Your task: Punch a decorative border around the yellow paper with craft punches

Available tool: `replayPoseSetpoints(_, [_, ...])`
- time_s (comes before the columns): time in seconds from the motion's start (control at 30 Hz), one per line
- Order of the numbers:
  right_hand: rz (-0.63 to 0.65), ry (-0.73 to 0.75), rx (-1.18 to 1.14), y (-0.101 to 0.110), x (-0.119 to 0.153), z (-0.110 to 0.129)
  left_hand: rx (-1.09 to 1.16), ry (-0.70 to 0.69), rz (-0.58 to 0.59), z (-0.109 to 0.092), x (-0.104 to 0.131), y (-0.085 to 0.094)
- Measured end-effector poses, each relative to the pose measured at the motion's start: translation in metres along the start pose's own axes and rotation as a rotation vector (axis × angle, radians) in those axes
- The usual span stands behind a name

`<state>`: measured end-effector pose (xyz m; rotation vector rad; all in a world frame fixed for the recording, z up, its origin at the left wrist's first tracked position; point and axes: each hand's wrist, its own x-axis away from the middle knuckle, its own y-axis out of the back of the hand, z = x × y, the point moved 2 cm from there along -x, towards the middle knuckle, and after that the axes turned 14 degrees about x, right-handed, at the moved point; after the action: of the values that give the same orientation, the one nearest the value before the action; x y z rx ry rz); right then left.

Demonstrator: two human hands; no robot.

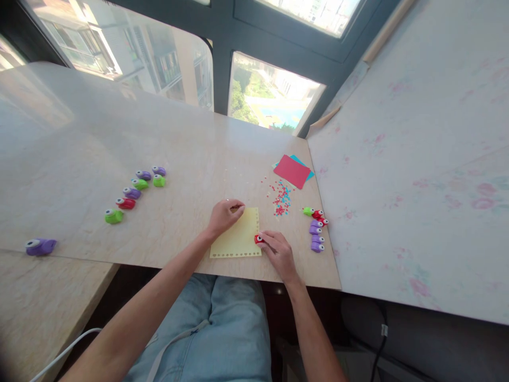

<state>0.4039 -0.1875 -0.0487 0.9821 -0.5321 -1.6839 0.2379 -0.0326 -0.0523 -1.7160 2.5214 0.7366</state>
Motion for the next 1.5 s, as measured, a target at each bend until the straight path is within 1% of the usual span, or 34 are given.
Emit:
replayPoseSetpoints(0.33, [-0.030,-0.071,0.017,-0.001,0.002,0.004,0.012,0.007,0.008,0.001,0.000,0.000])
replayPoseSetpoints(0.67, [-0.004,-0.093,0.017,0.000,0.001,0.004,-0.020,0.010,0.009,0.000,0.000,0.000])
replayPoseSetpoints(0.93, [0.045,-0.148,0.005,0.000,0.003,0.002,-0.038,0.016,0.023,0.000,-0.001,-0.002])
replayPoseSetpoints(1.03, [0.057,-0.218,-0.051,0.001,0.004,-0.002,-0.038,0.020,0.018,0.000,-0.001,-0.002])
replayPoseSetpoints(1.17, [0.051,-0.448,-0.176,0.008,0.002,-0.006,-0.035,0.029,0.020,-0.001,-0.001,-0.002])
replayPoseSetpoints(1.23, [0.117,-0.550,-0.197,0.013,-0.002,-0.005,-0.036,0.031,0.022,-0.001,-0.001,-0.002])
replayPoseSetpoints(1.3, [0.240,-0.612,-0.181,0.018,-0.008,-0.002,-0.038,0.029,0.021,-0.001,-0.001,-0.002])
replayPoseSetpoints(1.4, [0.418,-0.651,-0.155,0.023,-0.018,0.004,-0.044,0.025,0.018,-0.001,-0.001,-0.002])
replayPoseSetpoints(1.5, [0.539,-0.657,-0.151,0.022,-0.026,0.009,-0.040,0.027,0.019,-0.001,-0.002,-0.002])
